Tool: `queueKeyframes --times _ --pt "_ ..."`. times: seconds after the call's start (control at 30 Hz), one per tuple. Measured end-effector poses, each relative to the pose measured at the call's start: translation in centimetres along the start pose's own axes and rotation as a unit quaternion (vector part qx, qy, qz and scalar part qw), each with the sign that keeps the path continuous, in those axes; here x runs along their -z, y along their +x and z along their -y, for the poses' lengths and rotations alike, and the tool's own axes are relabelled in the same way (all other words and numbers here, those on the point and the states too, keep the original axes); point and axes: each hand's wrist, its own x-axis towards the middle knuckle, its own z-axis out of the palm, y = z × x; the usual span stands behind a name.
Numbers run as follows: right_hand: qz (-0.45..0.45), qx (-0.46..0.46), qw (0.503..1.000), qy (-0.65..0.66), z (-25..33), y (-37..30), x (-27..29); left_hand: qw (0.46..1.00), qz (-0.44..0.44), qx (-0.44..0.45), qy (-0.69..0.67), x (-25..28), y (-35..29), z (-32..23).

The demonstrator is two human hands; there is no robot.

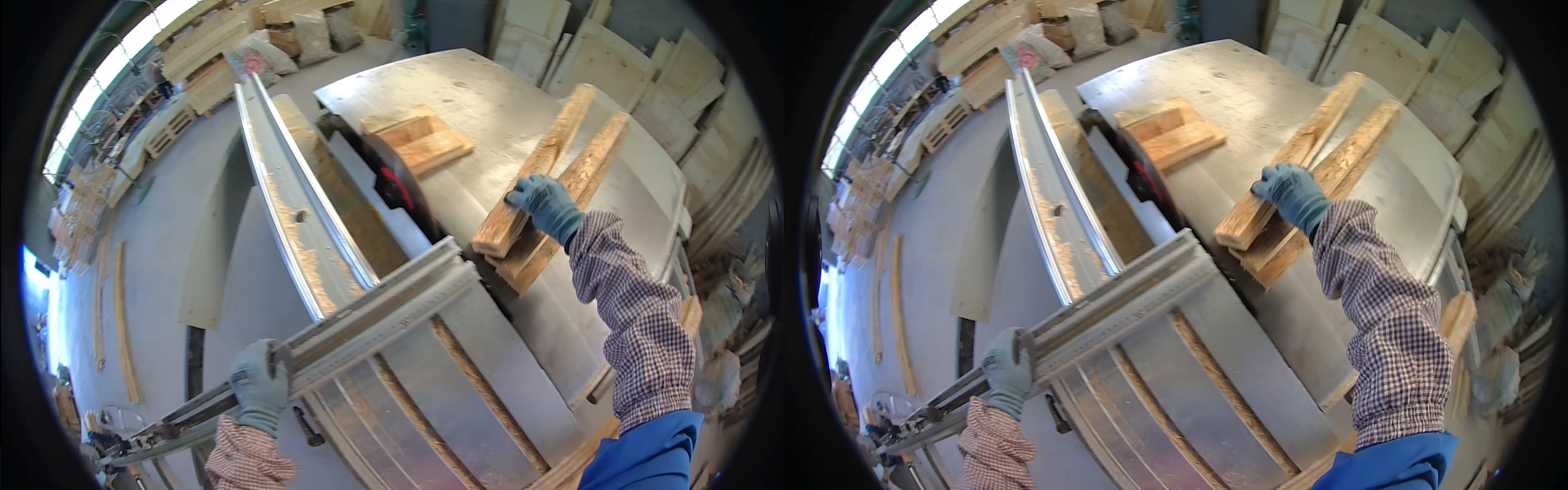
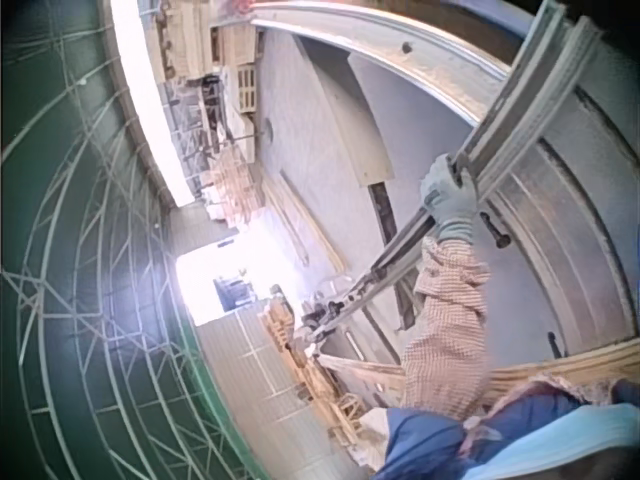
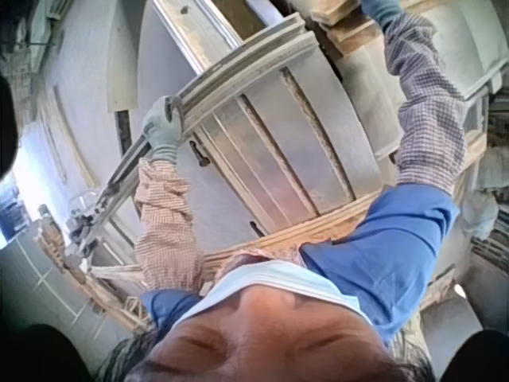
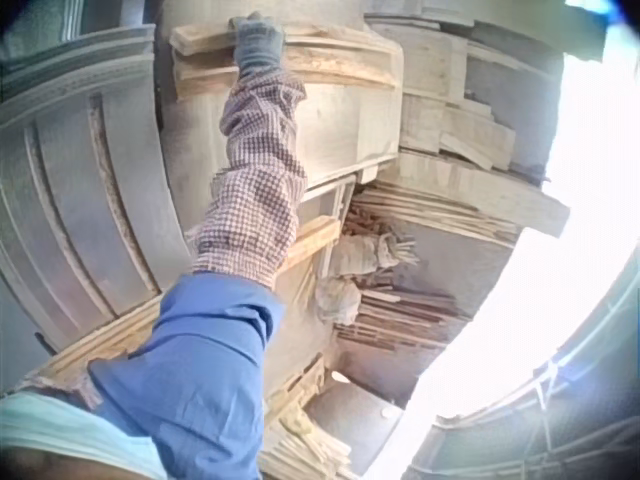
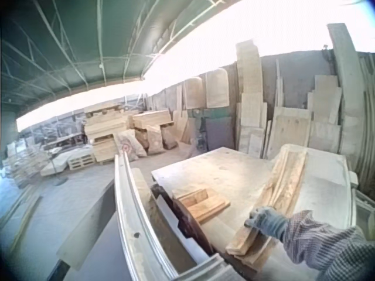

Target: The person uses a sliding table saw to cut multiple wooden planks into shorter pieces. They position each plank against the fence, slide the saw carriage to make the cut, and then stack the finished pieces on the table.

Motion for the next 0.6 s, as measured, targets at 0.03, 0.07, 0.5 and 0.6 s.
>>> queueKeyframes --times 0.03,0.07,0.5,0.6 --pt "-0.019 0.009 1.0 0.008 -0.4 -2.1 -0.6 1.0 0.0 0.005 -0.006 -0.1 0.0 -0.3" --pt "-0.046 0.014 0.999 0.008 -0.7 -3.8 -1.2 1.0 0.007 0.007 -0.006 -0.2 -0.1 -0.6" --pt "0.189 0.165 0.967 -0.047 -2.4 -6.9 1.7 1.0 0.014 0.012 0.003 -1.1 -1.1 0.4" --pt "0.152 0.182 0.971 0.022 -2.9 -6.7 0.6 1.0 -0.004 0.002 0.004 -1.3 -1.7 -0.1"
